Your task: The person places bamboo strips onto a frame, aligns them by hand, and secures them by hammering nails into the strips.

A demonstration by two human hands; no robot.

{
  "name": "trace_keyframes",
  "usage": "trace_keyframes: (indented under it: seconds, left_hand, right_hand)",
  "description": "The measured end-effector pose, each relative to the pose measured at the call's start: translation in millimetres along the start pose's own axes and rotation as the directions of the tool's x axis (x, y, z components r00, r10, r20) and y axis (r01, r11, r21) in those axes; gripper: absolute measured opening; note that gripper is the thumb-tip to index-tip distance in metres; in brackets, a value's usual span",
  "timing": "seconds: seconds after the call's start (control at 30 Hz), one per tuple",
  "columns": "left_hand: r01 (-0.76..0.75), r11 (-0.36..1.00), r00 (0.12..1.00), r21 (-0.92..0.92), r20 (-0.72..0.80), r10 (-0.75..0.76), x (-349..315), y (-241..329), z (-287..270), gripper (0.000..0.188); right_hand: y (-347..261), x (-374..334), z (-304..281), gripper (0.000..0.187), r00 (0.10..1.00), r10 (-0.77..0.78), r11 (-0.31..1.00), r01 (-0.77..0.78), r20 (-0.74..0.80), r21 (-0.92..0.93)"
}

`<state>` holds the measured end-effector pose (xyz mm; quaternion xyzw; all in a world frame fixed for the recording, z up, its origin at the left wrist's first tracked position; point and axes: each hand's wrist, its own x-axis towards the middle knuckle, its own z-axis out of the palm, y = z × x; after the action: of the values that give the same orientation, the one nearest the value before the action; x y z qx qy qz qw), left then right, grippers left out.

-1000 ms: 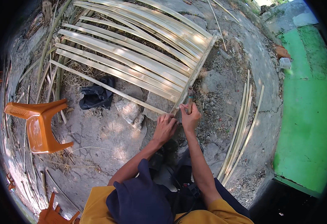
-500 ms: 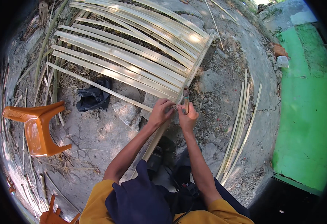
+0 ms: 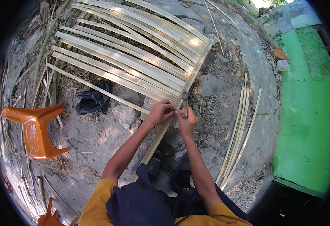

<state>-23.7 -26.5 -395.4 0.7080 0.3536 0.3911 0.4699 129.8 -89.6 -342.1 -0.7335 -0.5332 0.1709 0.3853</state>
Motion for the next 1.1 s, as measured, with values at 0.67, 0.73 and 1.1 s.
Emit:
trace_keyframes:
  seconds: [0.67, 0.73, 1.1]
  left_hand:
    - [0.013, 1.000, 0.998, 0.010, -0.063, -0.012, -5.5, 1.6, 9.4, 0.018]
    - [0.023, 1.000, 0.997, -0.004, -0.073, -0.023, -7.1, 2.6, 10.6, 0.016]
    - [0.004, 1.000, 0.990, -0.016, -0.141, -0.006, -11.7, 1.4, 19.5, 0.016]
  right_hand:
    - [-3.8, -9.6, -13.2, 0.020, 0.996, 0.034, 0.997, -0.039, 0.078, 0.067]
    - [-5.8, -14.1, -22.8, 0.028, 0.981, 0.142, 0.977, -0.161, 0.132, 0.141]
    - [-23.3, -62.4, -39.2, 0.041, 0.978, 0.103, 0.994, -0.107, 0.183, 0.012]
